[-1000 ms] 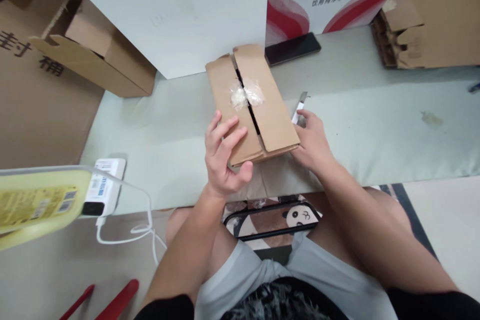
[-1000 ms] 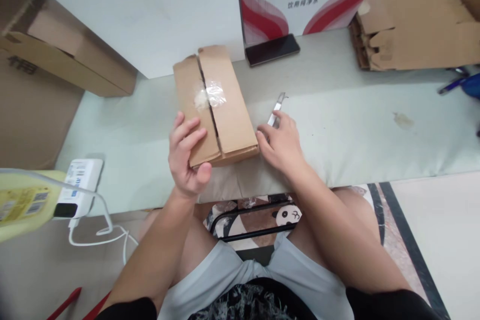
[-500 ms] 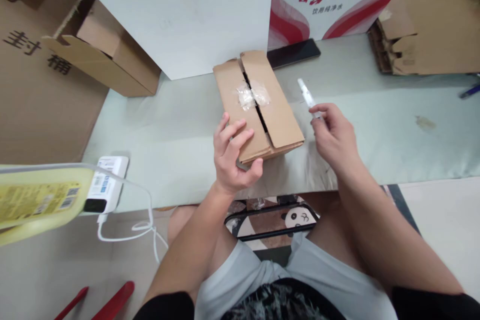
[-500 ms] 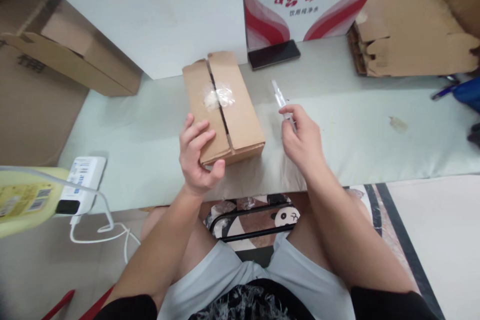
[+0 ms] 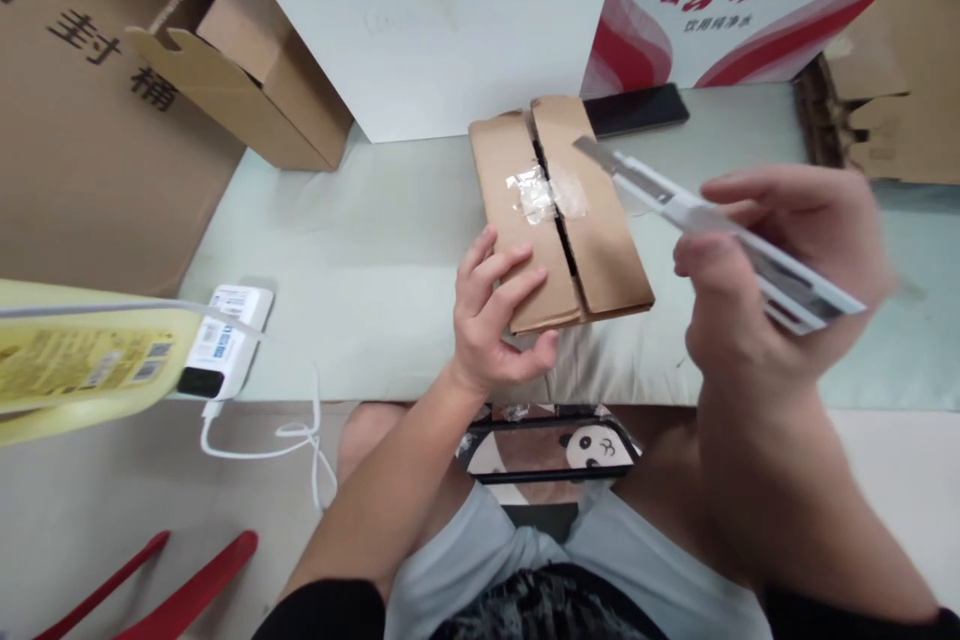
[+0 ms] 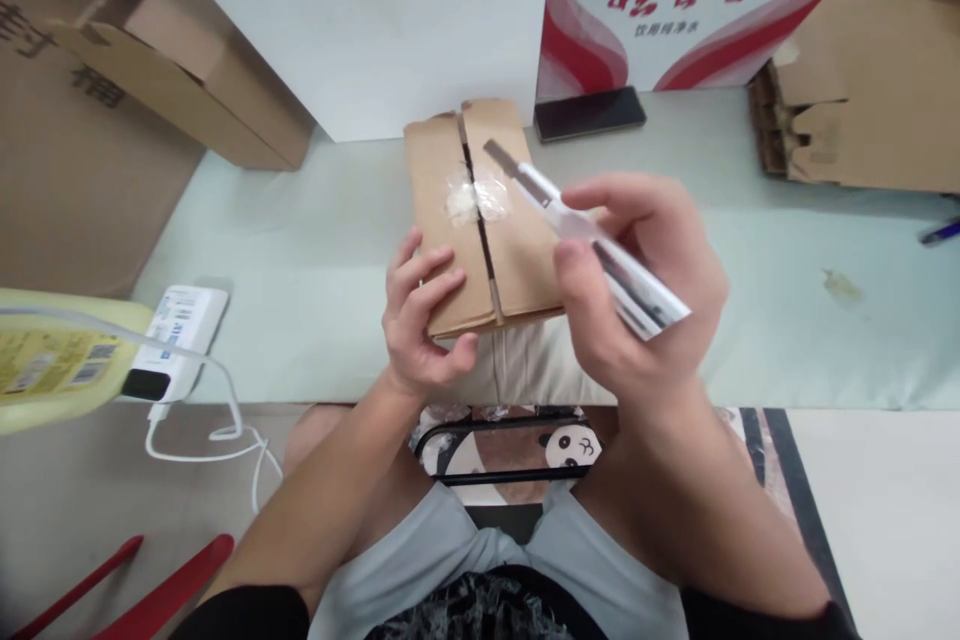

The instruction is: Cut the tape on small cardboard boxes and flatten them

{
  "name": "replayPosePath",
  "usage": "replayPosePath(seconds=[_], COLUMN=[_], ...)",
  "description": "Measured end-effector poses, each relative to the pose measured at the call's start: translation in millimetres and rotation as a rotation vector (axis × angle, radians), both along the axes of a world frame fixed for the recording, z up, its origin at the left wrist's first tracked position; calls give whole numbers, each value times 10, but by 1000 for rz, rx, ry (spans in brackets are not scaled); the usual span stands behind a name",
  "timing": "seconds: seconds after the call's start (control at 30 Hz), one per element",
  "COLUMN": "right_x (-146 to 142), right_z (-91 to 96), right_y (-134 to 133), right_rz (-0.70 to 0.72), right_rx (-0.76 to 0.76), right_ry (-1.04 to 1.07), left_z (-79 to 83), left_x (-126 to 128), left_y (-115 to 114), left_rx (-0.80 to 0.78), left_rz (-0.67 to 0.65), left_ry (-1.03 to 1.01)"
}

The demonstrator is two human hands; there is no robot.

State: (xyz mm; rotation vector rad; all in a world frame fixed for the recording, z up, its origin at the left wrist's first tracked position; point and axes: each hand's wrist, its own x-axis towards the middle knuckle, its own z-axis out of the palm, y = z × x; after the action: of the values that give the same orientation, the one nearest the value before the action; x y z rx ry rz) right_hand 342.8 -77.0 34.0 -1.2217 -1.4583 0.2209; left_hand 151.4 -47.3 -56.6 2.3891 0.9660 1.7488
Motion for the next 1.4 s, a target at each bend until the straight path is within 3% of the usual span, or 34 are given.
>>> replayPosePath(seconds=[0.1, 0.57, 0.87, 1.4], right_x=[-39, -97, -184, -195], right_z=[-50, -73, -82, 52], right_y=[-18, -27, -16, -86], right_rz=[2, 29, 0, 124], right_rx=[67, 43, -75, -5], right_ry=[-55, -271, -278, -215], left_z=[7, -17, -26, -62], left_x=[10, 55, 54, 39], left_y=[-31, -45, -44, -2], left_rx=[-6, -27, -50, -35], left_rz=[-4, -23, 2, 16], left_ry=[-2, -9, 25, 57])
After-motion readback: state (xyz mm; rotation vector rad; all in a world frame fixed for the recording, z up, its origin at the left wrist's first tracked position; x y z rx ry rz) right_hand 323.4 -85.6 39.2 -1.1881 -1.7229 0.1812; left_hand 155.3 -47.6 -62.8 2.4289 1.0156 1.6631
